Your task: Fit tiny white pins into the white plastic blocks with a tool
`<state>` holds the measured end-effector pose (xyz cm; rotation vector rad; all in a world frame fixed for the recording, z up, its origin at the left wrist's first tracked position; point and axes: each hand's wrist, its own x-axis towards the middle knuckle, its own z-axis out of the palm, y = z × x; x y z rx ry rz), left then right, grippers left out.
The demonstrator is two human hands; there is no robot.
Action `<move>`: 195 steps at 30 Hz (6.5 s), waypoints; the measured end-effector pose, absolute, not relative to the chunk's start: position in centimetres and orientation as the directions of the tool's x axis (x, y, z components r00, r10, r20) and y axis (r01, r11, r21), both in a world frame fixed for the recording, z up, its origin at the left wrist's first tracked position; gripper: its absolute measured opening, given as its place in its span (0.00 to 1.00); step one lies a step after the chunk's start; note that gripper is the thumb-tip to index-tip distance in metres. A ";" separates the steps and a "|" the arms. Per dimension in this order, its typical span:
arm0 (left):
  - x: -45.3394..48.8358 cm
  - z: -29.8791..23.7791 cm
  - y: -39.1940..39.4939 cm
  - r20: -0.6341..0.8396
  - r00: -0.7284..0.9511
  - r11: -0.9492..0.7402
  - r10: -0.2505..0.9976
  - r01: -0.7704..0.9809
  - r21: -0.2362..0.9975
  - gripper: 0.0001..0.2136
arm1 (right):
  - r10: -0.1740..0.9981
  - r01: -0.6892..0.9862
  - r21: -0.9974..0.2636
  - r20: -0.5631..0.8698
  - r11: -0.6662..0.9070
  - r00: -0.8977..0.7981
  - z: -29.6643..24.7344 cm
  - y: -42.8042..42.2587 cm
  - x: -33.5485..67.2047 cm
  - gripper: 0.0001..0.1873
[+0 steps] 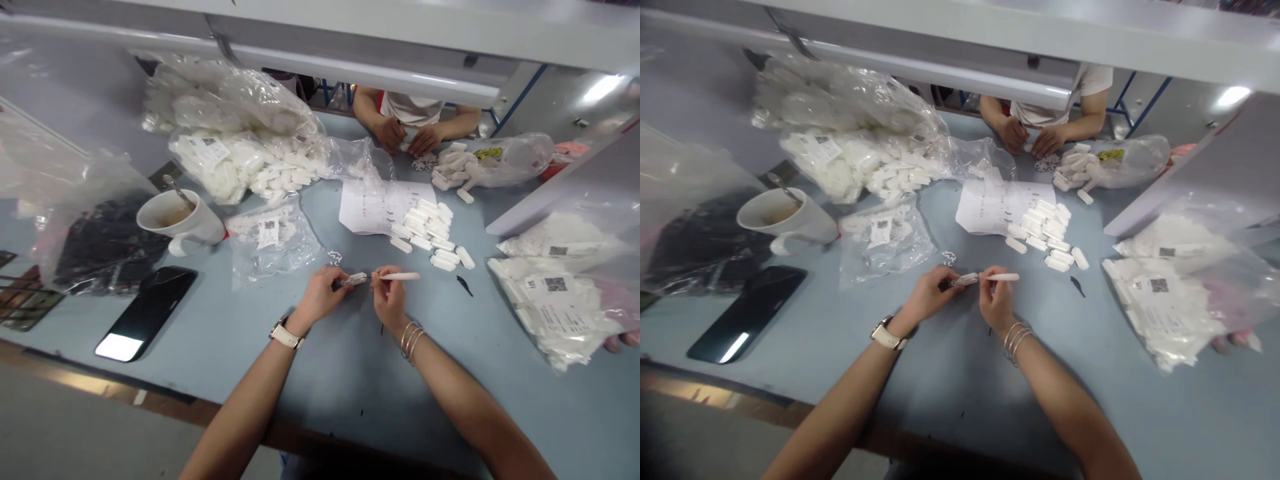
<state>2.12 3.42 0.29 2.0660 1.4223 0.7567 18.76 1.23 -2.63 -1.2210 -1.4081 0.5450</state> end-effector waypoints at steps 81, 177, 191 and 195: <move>1.9 -0.2 3.5 0.183 0.327 -0.356 0.927 0.616 0.702 0.04 | 0.828 0.561 -0.704 0.558 0.435 0.057 -1.3 1.3 19.1 0.06; 2.0 -0.3 3.6 0.215 0.333 -0.385 0.918 0.618 0.685 0.04 | 0.800 0.524 -0.706 0.595 0.477 0.073 -1.4 1.0 18.8 0.06; 2.0 -0.1 3.5 0.204 0.329 -0.374 0.922 0.621 0.689 0.03 | 0.805 0.610 -0.649 0.593 0.455 0.030 -1.2 1.2 18.4 0.06; 2.0 -0.2 3.6 0.205 0.328 -0.374 0.922 0.621 0.688 0.03 | 0.772 0.554 -0.675 0.630 0.488 0.087 -1.5 1.1 18.5 0.05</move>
